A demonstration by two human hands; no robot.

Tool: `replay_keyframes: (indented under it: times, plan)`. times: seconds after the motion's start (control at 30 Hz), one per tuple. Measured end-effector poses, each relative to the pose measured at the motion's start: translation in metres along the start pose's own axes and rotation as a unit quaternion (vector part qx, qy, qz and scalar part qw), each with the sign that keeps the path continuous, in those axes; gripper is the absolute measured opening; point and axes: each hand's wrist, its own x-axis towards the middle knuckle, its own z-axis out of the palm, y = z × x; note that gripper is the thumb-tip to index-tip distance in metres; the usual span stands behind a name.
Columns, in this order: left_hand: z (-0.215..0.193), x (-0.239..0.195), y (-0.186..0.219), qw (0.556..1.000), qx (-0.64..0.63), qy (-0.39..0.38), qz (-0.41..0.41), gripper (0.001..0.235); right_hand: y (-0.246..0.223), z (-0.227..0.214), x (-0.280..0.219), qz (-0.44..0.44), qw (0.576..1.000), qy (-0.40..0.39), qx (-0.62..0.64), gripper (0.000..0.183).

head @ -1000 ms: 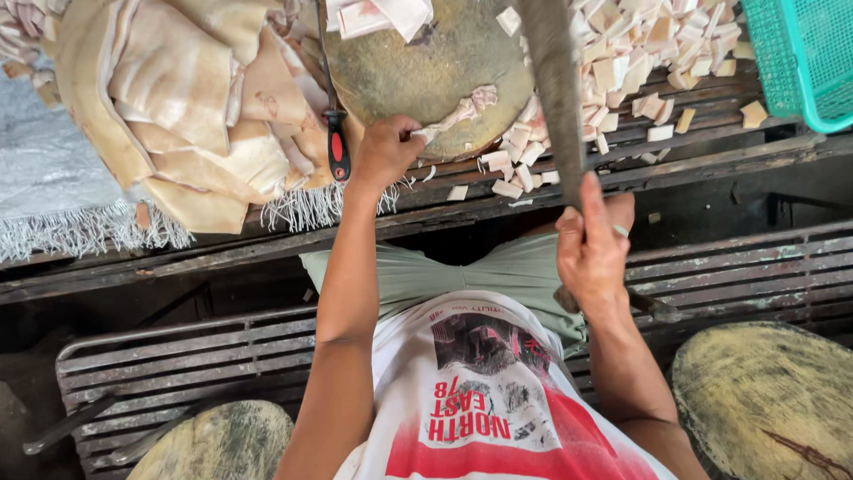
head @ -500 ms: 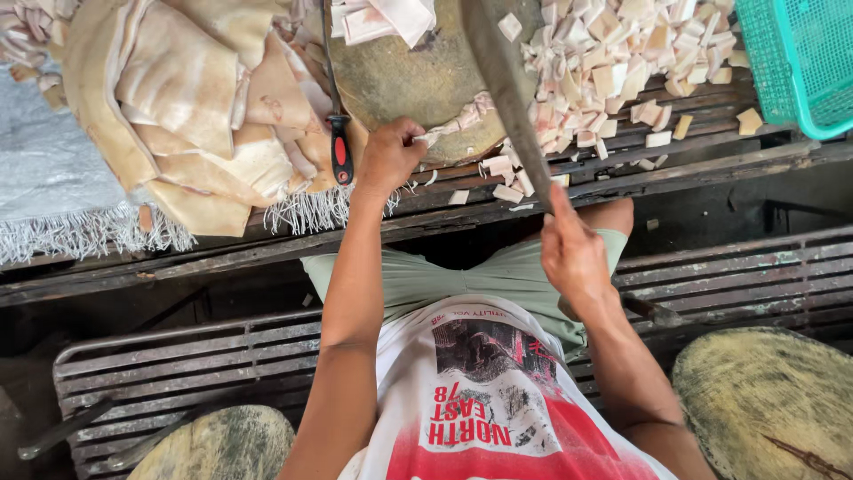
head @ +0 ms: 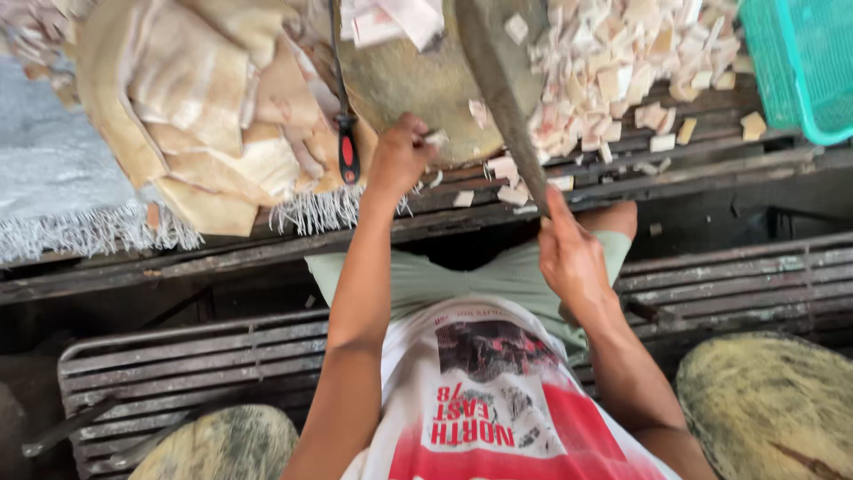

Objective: The person uses a large knife to cut sheets of animal hide into small squares on a circular wooden block. The person handles the large sheets by hand, positions them on the block, and strikes them with the knife, placing the finished small pieces into a pile.

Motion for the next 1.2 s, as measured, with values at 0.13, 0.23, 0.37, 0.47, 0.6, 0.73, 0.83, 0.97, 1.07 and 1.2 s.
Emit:
replay_keyframes:
  times: [0.13, 0.23, 0.37, 0.47, 0.6, 0.73, 0.83, 0.97, 1.07, 1.2]
  plan:
    - [-0.012, -0.005, 0.012, 0.999, 0.037, 0.019, -0.007, 0.051, -0.01, 0.003, -0.007, 0.018, 0.997, 0.061, 0.048, 0.057]
    - [-0.02, -0.008, 0.01, 0.998, 0.042, 0.006, -0.037, 0.051, -0.016, 0.031, 0.0, 0.01, 0.999, -0.045, -0.016, 0.063]
    - [-0.022, -0.005, 0.007, 0.998, 0.049, 0.022, 0.017, 0.048, -0.003, 0.045, 0.015, -0.043, 0.99, -0.119, -0.055, 0.068]
    - [-0.029, -0.019, 0.018, 0.997, 0.071, 0.004, -0.026, 0.049, 0.0, 0.038, 0.008, 0.01, 0.995, -0.082, 0.06, 0.064]
    - [-0.012, -0.012, 0.043, 0.989, 0.118, 0.029, 0.08, 0.047, 0.001, 0.027, 0.019, 0.178, 0.964, -0.121, 0.159, 0.056]
    - [-0.002, -0.015, 0.044, 0.975, 0.086, 0.093, 0.183, 0.046, 0.007, 0.026, 0.023, 0.164, 0.963, -0.103, 0.188, 0.056]
    - [0.008, -0.012, 0.029, 0.951, 0.193, 0.057, 0.237, 0.034, 0.014, 0.035, 0.019, 0.123, 0.976, -0.102, 0.151, 0.057]
    - [0.015, 0.001, 0.012, 0.929, 0.269, 0.034, 0.254, 0.019, 0.01, 0.034, 0.01, -0.001, 0.995, -0.104, 0.004, 0.06]
    - [0.018, 0.001, 0.007, 0.919, 0.297, 0.04, 0.255, 0.011, 0.005, 0.016, -0.007, 0.006, 0.988, -0.139, -0.061, 0.064]
    - [0.022, 0.005, 0.012, 0.931, 0.293, 0.101, 0.193, 0.012, 0.008, 0.001, -0.018, 0.038, 0.976, -0.185, -0.11, 0.062]
